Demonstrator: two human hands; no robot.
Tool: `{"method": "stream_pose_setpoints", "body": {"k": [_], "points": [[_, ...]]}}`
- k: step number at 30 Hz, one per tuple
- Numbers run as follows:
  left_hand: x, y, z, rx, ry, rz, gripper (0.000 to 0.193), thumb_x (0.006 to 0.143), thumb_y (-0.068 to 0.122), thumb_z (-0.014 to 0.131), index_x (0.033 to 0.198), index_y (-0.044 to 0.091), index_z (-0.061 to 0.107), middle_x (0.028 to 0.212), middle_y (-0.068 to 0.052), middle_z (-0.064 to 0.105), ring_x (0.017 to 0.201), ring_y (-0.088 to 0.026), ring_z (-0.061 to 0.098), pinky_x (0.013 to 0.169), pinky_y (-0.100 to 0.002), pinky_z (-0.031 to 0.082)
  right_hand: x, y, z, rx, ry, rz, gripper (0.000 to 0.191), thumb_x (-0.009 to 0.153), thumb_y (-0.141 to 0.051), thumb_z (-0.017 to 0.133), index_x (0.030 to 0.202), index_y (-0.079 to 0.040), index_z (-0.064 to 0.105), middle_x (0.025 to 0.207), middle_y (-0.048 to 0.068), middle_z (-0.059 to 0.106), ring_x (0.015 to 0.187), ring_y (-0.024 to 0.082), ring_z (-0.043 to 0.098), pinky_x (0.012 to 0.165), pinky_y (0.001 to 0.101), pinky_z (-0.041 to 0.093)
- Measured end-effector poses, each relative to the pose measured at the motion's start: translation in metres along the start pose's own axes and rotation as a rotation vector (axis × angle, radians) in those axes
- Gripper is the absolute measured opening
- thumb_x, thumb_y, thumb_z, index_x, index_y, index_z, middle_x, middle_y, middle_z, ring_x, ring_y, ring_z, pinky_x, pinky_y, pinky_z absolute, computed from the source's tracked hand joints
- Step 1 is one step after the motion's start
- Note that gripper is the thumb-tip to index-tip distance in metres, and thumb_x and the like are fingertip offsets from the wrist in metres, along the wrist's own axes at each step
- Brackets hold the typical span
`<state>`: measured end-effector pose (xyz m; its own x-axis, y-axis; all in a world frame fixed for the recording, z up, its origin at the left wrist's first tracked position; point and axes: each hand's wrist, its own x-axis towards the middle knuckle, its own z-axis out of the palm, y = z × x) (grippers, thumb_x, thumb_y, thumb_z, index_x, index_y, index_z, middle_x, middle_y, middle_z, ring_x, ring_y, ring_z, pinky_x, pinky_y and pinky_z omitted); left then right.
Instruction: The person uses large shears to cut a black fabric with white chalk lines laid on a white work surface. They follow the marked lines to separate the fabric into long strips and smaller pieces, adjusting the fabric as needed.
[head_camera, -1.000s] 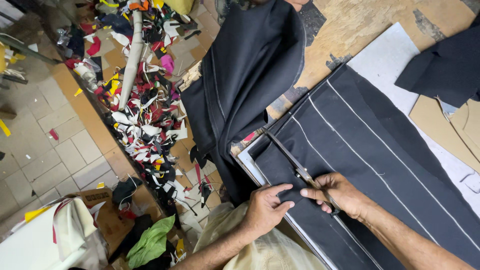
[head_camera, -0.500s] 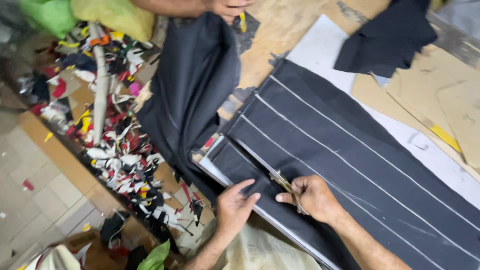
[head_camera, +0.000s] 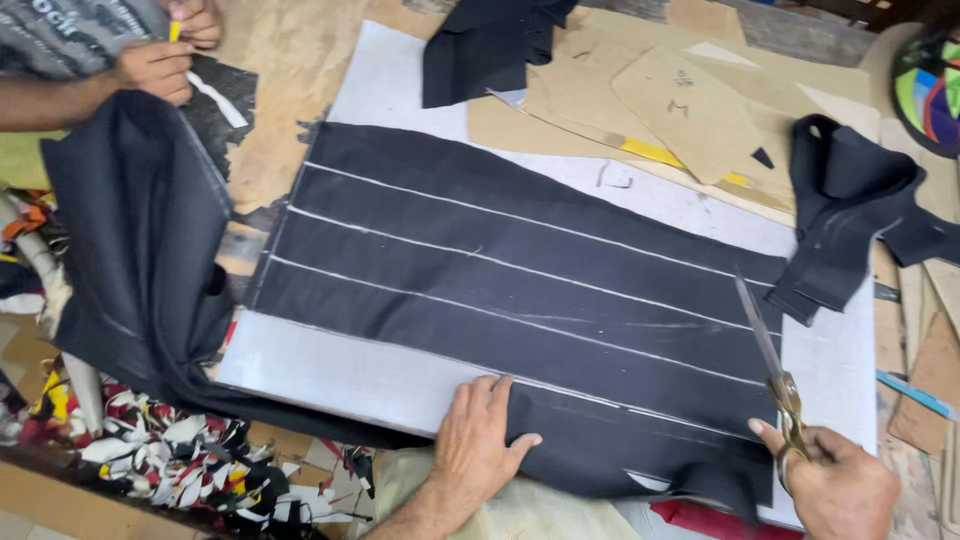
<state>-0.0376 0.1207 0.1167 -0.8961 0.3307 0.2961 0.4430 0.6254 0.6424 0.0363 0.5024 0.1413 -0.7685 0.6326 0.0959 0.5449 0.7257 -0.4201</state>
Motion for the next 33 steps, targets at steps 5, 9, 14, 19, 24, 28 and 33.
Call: {"method": "stream_pose_setpoints", "body": {"k": [5,9,14,19,24,28,33], "points": [[0.041,0.043,0.023,-0.228,-0.564,-0.15,0.032,0.088,0.01,0.074,0.119,0.008,0.068,0.109,-0.011,0.069,0.1,-0.03,0.07,0.089,-0.044,0.057,0.002,0.106,-0.009,-0.068,-0.062,0.293,0.036,0.081,-0.026,0.095,0.082,0.006,0.078,0.055,0.014,0.062,0.046,0.016,0.058,0.059,0.032,0.05],[0.11,0.112,0.061,-0.505,-0.995,0.583,0.028,0.083,0.009,0.074,0.111,0.014,0.073,0.102,-0.007,0.07,0.101,-0.028,0.069,0.089,-0.043,0.055,-0.002,0.146,-0.023,-0.07,-0.032,0.349,0.035,0.076,-0.024,0.095,0.077,0.007,0.078,0.058,0.01,0.063,0.05,0.015,0.058,0.062,0.0313,0.051],[0.268,0.198,0.12,-0.652,-0.008,0.595,0.023,0.103,0.011,0.068,0.123,0.022,0.064,0.104,0.0,0.066,0.094,-0.014,0.07,0.084,-0.027,0.062,0.01,0.155,-0.034,0.151,0.068,0.415,0.04,0.087,-0.023,0.092,0.075,0.008,0.069,0.05,0.01,0.06,0.049,0.012,0.047,0.058,0.0342,0.045],[0.33,0.146,0.118,-0.572,0.153,0.086,0.082,0.095,0.027,0.081,0.157,0.012,0.03,0.153,-0.025,0.041,0.144,-0.036,0.044,0.113,-0.053,0.045,0.022,0.152,-0.021,0.006,0.095,0.285,0.047,0.089,-0.03,0.093,0.071,0.008,0.073,0.053,0.011,0.058,0.043,0.018,0.051,0.052,0.0328,0.047],[0.201,-0.027,0.052,-0.574,0.54,-0.427,0.073,0.082,0.012,0.085,0.145,0.01,0.047,0.147,-0.017,0.046,0.137,-0.033,0.048,0.107,-0.046,0.048,0.064,0.151,0.002,-0.152,0.131,0.226,0.04,0.085,-0.032,0.095,0.086,0.003,0.077,0.055,0.011,0.065,0.045,0.023,0.058,0.051,0.039,0.049],[0.075,-0.125,-0.046,-0.546,1.046,-0.874,0.07,0.084,0.007,0.084,0.14,0.005,0.042,0.138,-0.019,0.043,0.122,-0.028,0.052,0.101,-0.038,0.05,0.091,0.146,0.004,-0.219,0.213,0.053,0.03,0.088,-0.021,0.091,0.097,0.003,0.077,0.077,0.015,0.072,0.063,0.024,0.067,0.066,0.0385,0.053],[0.006,-0.169,-0.113,-0.953,0.963,-1.018,0.046,0.087,0.013,0.075,0.123,-0.006,0.053,0.138,-0.021,0.053,0.128,-0.036,0.051,0.105,-0.054,0.046,0.067,0.112,0.039,-0.265,0.293,-0.199,0.034,0.084,-0.007,0.089,0.116,0.0,0.076,0.098,0.015,0.072,0.096,0.024,0.072,0.085,0.0341,0.058]]}}
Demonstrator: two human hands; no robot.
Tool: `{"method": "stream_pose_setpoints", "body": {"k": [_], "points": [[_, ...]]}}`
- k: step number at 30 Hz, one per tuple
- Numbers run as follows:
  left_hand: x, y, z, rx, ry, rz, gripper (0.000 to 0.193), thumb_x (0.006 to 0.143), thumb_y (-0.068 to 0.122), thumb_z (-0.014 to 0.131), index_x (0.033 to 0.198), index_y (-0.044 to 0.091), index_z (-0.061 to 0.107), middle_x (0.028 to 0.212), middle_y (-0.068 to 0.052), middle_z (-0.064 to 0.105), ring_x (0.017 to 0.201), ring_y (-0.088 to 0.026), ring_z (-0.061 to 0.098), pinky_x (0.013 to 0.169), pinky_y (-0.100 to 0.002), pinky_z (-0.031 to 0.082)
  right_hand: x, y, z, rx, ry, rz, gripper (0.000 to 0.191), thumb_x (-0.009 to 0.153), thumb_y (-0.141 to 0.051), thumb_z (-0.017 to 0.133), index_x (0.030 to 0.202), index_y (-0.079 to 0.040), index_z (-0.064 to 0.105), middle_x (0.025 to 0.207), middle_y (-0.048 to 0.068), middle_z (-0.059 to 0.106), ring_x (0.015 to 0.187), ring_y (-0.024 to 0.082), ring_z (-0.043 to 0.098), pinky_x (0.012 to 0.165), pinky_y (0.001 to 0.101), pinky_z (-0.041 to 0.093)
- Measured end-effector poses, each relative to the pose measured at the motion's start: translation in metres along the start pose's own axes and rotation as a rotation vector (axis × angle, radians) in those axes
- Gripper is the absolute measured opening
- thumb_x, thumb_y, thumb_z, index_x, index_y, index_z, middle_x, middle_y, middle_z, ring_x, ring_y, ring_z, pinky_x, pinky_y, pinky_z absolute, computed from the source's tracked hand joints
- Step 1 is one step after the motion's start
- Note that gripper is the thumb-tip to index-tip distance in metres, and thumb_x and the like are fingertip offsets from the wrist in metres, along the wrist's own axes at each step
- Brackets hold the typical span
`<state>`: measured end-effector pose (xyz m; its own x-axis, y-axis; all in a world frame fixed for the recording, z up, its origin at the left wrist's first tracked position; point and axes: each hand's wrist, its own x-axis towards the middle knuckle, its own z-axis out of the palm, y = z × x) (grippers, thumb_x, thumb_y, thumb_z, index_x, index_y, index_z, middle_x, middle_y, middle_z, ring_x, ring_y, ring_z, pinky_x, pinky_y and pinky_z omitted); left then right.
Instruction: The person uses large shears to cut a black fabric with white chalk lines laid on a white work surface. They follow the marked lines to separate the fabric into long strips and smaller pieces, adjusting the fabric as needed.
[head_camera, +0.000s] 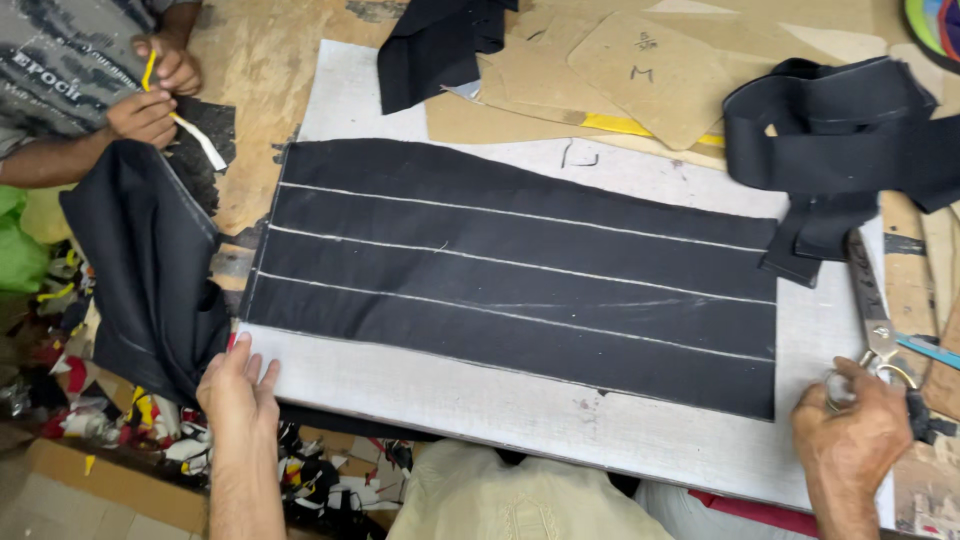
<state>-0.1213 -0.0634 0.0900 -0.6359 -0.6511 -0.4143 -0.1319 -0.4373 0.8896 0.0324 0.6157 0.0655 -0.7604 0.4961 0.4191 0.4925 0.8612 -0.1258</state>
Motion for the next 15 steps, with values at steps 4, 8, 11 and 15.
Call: {"method": "stream_pose_setpoints", "body": {"k": [4,8,11,15], "points": [[0.031,0.012,0.021,0.025,-0.025,-0.088,0.059,0.086,0.017,0.077,0.13,-0.015,0.054,0.143,-0.028,0.054,0.131,-0.038,0.052,0.111,-0.051,0.044,-0.024,-0.02,0.015,0.553,-0.175,0.274,0.042,0.092,-0.011,0.083,0.125,0.01,0.066,0.108,0.019,0.071,0.094,0.018,0.07,0.077,0.028,0.057],[0.045,0.016,0.045,0.111,-0.128,0.026,0.049,0.084,0.012,0.078,0.126,-0.009,0.063,0.121,-0.019,0.069,0.105,-0.026,0.067,0.09,-0.04,0.055,-0.014,-0.021,0.026,0.617,-0.374,0.534,0.034,0.103,-0.019,0.085,0.118,0.009,0.072,0.092,0.014,0.072,0.079,0.014,0.061,0.074,0.0257,0.049],[0.052,0.013,0.055,0.223,-0.074,0.255,0.045,0.082,0.001,0.081,0.122,-0.007,0.063,0.109,-0.014,0.072,0.092,-0.019,0.07,0.083,-0.031,0.057,-0.006,-0.025,0.028,0.683,-0.414,0.472,0.031,0.102,-0.016,0.083,0.109,0.012,0.072,0.088,0.009,0.071,0.081,0.012,0.063,0.074,0.0252,0.049],[0.055,-0.002,0.053,0.336,-0.043,0.454,0.045,0.082,-0.01,0.078,0.12,-0.006,0.055,0.106,-0.013,0.071,0.092,-0.017,0.07,0.082,-0.028,0.058,-0.013,-0.037,0.028,0.633,-0.38,0.442,0.028,0.102,-0.011,0.081,0.116,0.01,0.069,0.088,0.014,0.072,0.079,0.013,0.063,0.073,0.0241,0.049]]}}
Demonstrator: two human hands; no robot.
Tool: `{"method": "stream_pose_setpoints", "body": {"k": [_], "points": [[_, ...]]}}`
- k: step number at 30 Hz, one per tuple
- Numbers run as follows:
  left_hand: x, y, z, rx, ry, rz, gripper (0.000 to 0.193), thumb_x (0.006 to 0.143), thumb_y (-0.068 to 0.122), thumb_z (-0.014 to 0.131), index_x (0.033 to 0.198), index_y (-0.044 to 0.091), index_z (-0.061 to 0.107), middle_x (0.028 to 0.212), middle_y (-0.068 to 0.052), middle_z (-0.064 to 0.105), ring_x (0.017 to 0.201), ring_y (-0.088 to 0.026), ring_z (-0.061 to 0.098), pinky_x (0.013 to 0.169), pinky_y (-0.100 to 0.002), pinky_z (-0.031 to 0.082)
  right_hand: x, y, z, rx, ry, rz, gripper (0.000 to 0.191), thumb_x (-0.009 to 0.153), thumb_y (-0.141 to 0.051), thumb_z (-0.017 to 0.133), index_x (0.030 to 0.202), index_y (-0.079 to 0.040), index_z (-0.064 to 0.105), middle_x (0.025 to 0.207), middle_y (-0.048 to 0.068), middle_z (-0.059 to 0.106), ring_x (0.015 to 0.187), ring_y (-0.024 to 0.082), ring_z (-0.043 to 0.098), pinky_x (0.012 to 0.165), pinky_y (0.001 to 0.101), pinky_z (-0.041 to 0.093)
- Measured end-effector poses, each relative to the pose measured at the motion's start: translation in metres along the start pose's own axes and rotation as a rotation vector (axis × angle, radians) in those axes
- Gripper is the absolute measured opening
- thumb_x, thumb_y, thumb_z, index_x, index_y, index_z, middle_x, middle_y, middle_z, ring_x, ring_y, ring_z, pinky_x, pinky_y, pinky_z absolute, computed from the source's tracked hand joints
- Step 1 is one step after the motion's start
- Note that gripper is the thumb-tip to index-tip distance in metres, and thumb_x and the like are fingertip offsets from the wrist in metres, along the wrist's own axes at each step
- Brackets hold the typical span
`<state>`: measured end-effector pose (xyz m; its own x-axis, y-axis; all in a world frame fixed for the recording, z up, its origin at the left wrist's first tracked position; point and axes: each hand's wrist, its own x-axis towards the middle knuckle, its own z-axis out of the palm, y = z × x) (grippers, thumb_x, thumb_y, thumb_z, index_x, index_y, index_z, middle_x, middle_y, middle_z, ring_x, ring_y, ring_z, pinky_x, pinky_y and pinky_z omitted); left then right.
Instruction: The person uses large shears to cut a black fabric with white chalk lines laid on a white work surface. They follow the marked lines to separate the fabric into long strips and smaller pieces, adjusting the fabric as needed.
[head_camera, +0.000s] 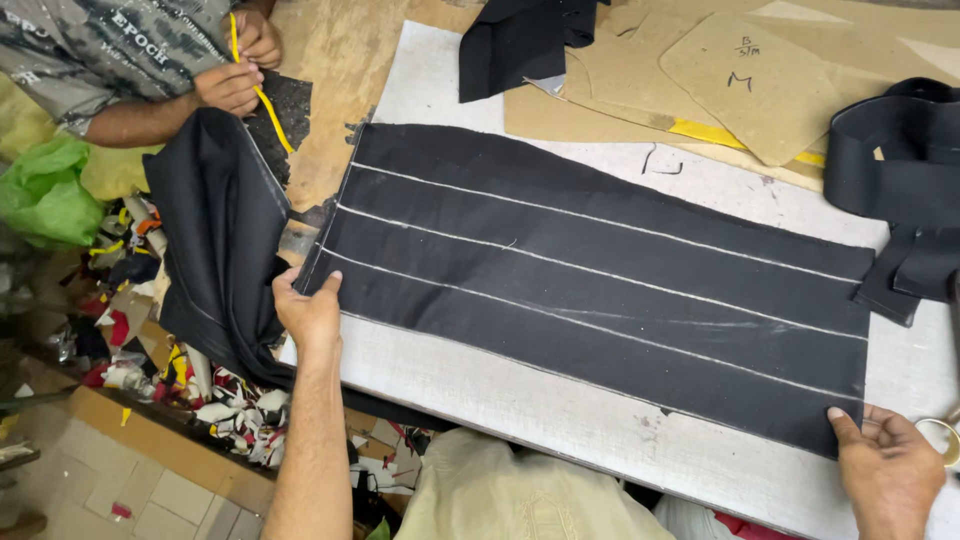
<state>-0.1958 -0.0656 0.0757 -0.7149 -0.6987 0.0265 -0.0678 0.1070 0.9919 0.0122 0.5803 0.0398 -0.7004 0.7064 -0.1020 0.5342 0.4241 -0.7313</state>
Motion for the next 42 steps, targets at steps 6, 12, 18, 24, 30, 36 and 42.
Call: {"method": "stream_pose_setpoints", "body": {"k": [6,12,18,24,30,36,42], "points": [[0.02,0.001,-0.027,-0.282,-0.154,-0.037,0.043,0.082,-0.014,0.075,0.119,-0.003,0.056,0.108,-0.013,0.072,0.094,-0.018,0.073,0.09,-0.029,0.062,0.014,0.006,-0.016,0.449,-0.11,-0.08,0.029,0.104,-0.007,0.071,0.127,0.007,0.059,0.099,0.012,0.071,0.085,0.01,0.068,0.065,0.0218,0.049],[0.019,0.013,-0.073,-0.199,-0.249,-0.13,0.035,0.083,-0.013,0.074,0.114,-0.002,0.061,0.106,-0.012,0.071,0.091,-0.016,0.071,0.087,-0.029,0.062,0.014,0.033,-0.05,0.37,-0.162,-0.11,0.025,0.106,-0.005,0.072,0.123,0.008,0.059,0.089,0.014,0.074,0.071,0.013,0.066,0.055,0.0242,0.043],[-0.018,0.004,-0.071,0.207,-0.219,-0.081,0.036,0.085,-0.009,0.078,0.117,-0.002,0.064,0.11,-0.014,0.074,0.093,-0.017,0.072,0.085,-0.027,0.059,-0.015,0.037,-0.035,0.059,-0.085,0.008,0.03,0.092,-0.003,0.078,0.119,0.003,0.067,0.091,0.013,0.074,0.078,0.015,0.069,0.064,0.0286,0.052],[-0.085,0.023,-0.032,0.964,0.017,0.49,0.072,0.082,0.023,0.089,0.14,0.001,0.053,0.153,-0.025,0.045,0.141,-0.042,0.043,0.114,-0.061,0.037,-0.002,0.013,-0.049,-0.653,0.351,-0.585,0.027,0.095,-0.015,0.085,0.112,-0.002,0.068,0.105,0.012,0.067,0.095,0.022,0.064,0.082,0.0308,0.052],[-0.129,0.02,0.055,1.13,-0.759,0.662,0.107,0.082,0.074,0.064,0.158,0.008,0.029,0.165,-0.022,0.018,0.151,-0.048,0.012,0.116,-0.069,0.01,0.035,0.028,-0.049,-0.73,0.273,-0.652,0.028,0.095,-0.022,0.077,0.111,-0.001,0.068,0.098,0.013,0.057,0.094,0.025,0.057,0.087,0.0368,0.047],[-0.051,0.05,0.091,1.108,-0.719,0.738,0.092,0.091,0.075,0.051,0.161,0.019,0.031,0.168,-0.015,0.021,0.154,-0.041,0.014,0.121,-0.063,0.011,0.031,0.027,-0.041,-0.78,0.419,-0.618,0.027,0.098,-0.016,0.07,0.117,0.002,0.062,0.1,0.013,0.057,0.095,0.026,0.058,0.084,0.0397,0.045],[-0.036,0.052,0.104,1.112,-0.556,0.651,0.094,0.093,0.073,0.051,0.16,0.011,0.03,0.168,-0.017,0.023,0.155,-0.038,0.018,0.123,-0.059,0.013,0.021,0.016,-0.06,-0.468,0.207,-0.335,0.022,0.102,-0.01,0.066,0.108,0.011,0.06,0.09,0.024,0.065,0.081,0.037,0.067,0.075,0.0466,0.054]]}}
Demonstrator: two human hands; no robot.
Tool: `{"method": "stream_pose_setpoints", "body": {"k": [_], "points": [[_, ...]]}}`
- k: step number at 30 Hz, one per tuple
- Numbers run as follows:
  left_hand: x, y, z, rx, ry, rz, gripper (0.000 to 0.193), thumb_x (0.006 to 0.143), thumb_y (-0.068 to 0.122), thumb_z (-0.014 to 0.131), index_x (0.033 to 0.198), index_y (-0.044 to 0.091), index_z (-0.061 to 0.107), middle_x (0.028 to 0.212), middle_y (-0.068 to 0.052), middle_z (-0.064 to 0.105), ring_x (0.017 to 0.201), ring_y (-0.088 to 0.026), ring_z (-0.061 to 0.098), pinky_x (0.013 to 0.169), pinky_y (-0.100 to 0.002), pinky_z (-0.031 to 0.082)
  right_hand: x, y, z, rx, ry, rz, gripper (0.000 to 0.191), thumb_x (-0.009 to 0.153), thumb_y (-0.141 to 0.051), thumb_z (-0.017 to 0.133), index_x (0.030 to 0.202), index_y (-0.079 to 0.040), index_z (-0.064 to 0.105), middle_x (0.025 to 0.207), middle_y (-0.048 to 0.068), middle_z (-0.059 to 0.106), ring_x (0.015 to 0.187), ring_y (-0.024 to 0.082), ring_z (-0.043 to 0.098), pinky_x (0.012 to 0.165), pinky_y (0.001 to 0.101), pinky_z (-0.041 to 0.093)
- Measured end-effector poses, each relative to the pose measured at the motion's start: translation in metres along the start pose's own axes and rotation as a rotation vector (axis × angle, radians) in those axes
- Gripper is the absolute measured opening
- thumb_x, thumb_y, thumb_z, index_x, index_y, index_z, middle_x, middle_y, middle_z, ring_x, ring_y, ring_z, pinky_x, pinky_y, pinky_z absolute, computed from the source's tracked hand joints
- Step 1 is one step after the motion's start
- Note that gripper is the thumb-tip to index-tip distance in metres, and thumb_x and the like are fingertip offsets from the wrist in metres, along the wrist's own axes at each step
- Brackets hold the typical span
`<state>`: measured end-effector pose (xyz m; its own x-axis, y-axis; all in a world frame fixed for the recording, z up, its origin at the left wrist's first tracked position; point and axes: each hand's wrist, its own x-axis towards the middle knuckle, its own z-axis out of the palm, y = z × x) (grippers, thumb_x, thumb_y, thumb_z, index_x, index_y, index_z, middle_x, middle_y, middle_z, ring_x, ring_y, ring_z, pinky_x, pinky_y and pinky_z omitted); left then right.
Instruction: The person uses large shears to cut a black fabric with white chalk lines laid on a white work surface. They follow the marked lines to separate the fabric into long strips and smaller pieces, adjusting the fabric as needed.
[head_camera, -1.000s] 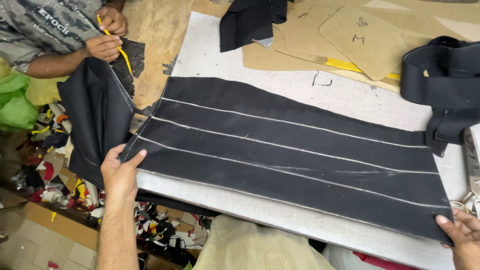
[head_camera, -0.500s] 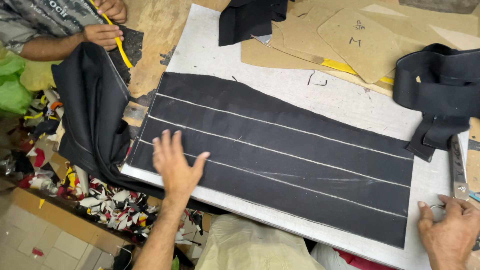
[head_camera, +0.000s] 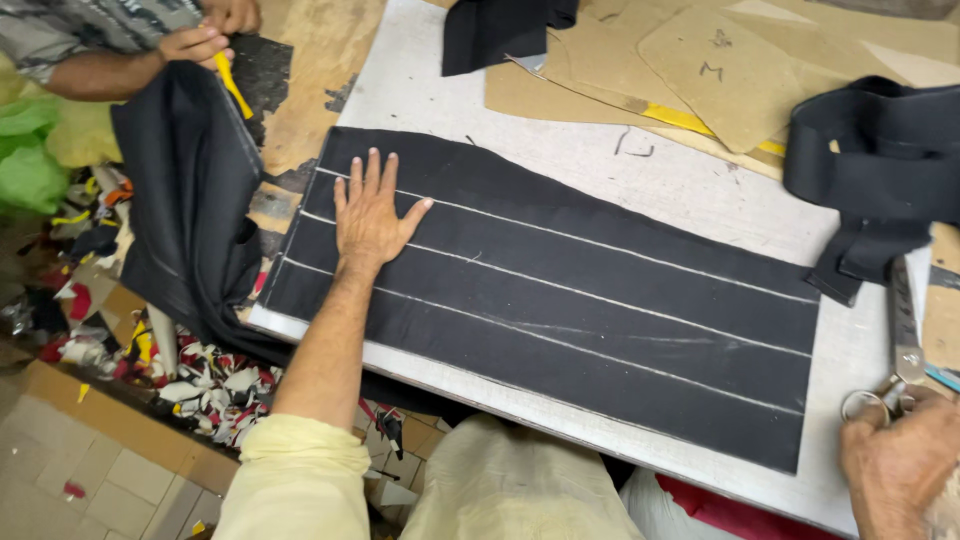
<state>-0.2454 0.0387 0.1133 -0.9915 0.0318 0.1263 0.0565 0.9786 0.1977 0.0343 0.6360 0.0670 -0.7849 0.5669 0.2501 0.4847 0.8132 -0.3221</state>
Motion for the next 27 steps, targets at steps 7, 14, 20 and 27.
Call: {"method": "stream_pose_setpoints", "body": {"k": [7,14,20,27], "points": [[-0.01,0.008,0.007,-0.083,0.169,-0.071,0.099,0.095,0.062,0.067,0.156,-0.007,0.031,0.161,-0.031,0.028,0.15,-0.046,0.02,0.118,-0.063,0.016,0.024,0.026,-0.022,-0.13,-0.249,0.167,0.038,0.085,-0.025,0.086,0.106,0.004,0.074,0.085,0.021,0.074,0.083,0.032,0.072,0.079,0.0433,0.057],[-0.168,0.174,0.042,-0.719,0.029,0.387,0.03,0.09,0.023,0.077,0.116,0.008,0.073,0.119,-0.01,0.071,0.114,-0.026,0.066,0.1,-0.039,0.054,0.029,0.099,-0.053,-0.045,-0.601,0.151,0.024,0.083,-0.021,0.077,0.1,-0.004,0.078,0.078,0.014,0.074,0.068,0.024,0.071,0.069,0.0379,0.056],[-0.263,0.353,0.071,-0.724,-0.448,0.717,0.059,0.084,0.04,0.081,0.124,-0.001,0.07,0.111,-0.015,0.069,0.105,-0.028,0.062,0.094,-0.041,0.052,0.026,0.173,-0.097,0.084,-0.945,0.363,0.041,0.082,-0.031,0.088,0.076,0.006,0.07,0.057,0.01,0.056,0.053,0.019,0.046,0.051,0.0368,0.037],[-0.284,0.442,0.112,-0.591,-0.352,0.607,0.06,0.081,0.045,0.082,0.109,-0.006,0.07,0.09,-0.02,0.069,0.088,-0.029,0.068,0.073,-0.042,0.061,0.074,0.23,-0.115,0.195,-1.319,0.12,0.046,0.085,-0.034,0.087,0.077,0.0,0.057,0.061,-0.001,0.036,0.056,0.013,0.036,0.053,0.0329,0.037]]}}
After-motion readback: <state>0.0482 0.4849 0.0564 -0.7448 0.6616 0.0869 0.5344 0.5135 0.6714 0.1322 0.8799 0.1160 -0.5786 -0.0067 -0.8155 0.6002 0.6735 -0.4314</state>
